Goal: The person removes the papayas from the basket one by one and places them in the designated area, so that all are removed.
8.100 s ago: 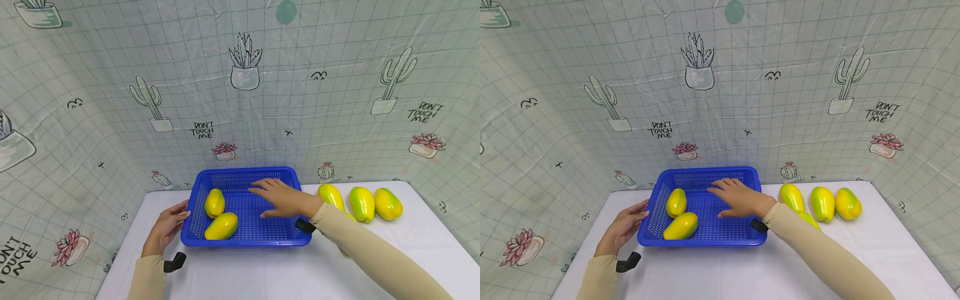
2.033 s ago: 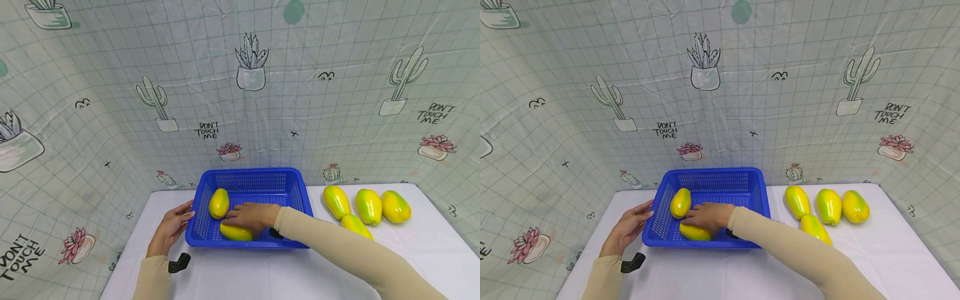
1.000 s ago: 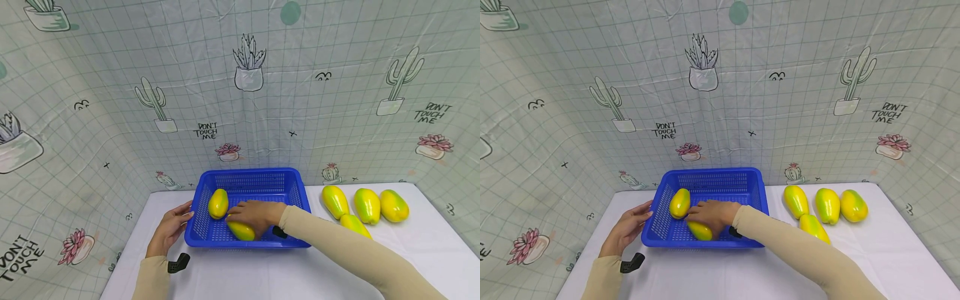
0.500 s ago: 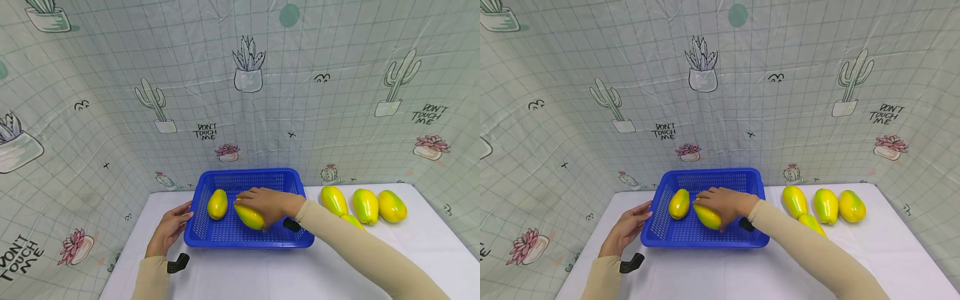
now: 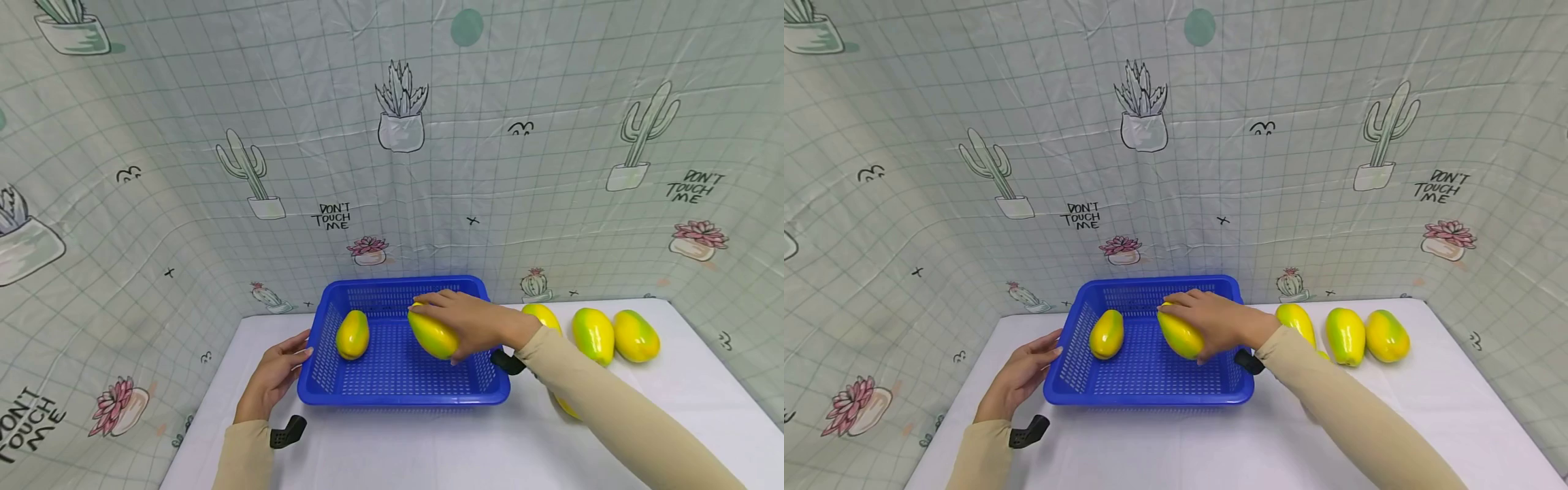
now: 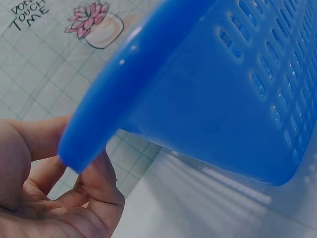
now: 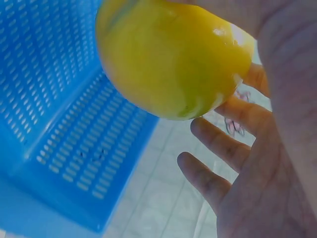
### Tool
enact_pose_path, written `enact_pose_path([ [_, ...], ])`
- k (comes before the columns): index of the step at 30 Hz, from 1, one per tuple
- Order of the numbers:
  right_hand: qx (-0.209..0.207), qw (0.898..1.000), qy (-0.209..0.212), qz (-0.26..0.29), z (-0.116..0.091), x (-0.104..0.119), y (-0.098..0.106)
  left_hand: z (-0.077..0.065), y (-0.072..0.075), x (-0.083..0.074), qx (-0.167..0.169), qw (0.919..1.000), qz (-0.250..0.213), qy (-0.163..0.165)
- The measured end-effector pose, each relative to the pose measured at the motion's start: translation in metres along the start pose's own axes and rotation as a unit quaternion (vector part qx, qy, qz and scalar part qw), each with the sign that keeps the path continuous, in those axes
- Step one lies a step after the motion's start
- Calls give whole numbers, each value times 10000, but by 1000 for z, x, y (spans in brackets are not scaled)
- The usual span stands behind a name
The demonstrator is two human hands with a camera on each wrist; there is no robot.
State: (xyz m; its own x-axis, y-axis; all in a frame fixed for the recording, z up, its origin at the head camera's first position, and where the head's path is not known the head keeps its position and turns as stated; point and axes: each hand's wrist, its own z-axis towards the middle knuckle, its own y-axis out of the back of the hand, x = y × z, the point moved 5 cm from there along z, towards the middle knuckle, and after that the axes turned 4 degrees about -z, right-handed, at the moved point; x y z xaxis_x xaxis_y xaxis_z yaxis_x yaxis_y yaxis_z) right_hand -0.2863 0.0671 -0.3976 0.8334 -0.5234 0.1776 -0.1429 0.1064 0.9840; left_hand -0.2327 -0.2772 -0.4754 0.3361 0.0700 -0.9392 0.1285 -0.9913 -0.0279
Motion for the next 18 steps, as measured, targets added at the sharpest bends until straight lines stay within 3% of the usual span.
enact_pose_path([
  [9, -455, 9989, -70, 90, -27, -12, 14, 0, 0, 1, -22, 10000, -36, 18],
  [18, -741, 9955, -468, 357, -56, -22, 24, 0, 0, 0, 10, 10000, -15, 30],
])
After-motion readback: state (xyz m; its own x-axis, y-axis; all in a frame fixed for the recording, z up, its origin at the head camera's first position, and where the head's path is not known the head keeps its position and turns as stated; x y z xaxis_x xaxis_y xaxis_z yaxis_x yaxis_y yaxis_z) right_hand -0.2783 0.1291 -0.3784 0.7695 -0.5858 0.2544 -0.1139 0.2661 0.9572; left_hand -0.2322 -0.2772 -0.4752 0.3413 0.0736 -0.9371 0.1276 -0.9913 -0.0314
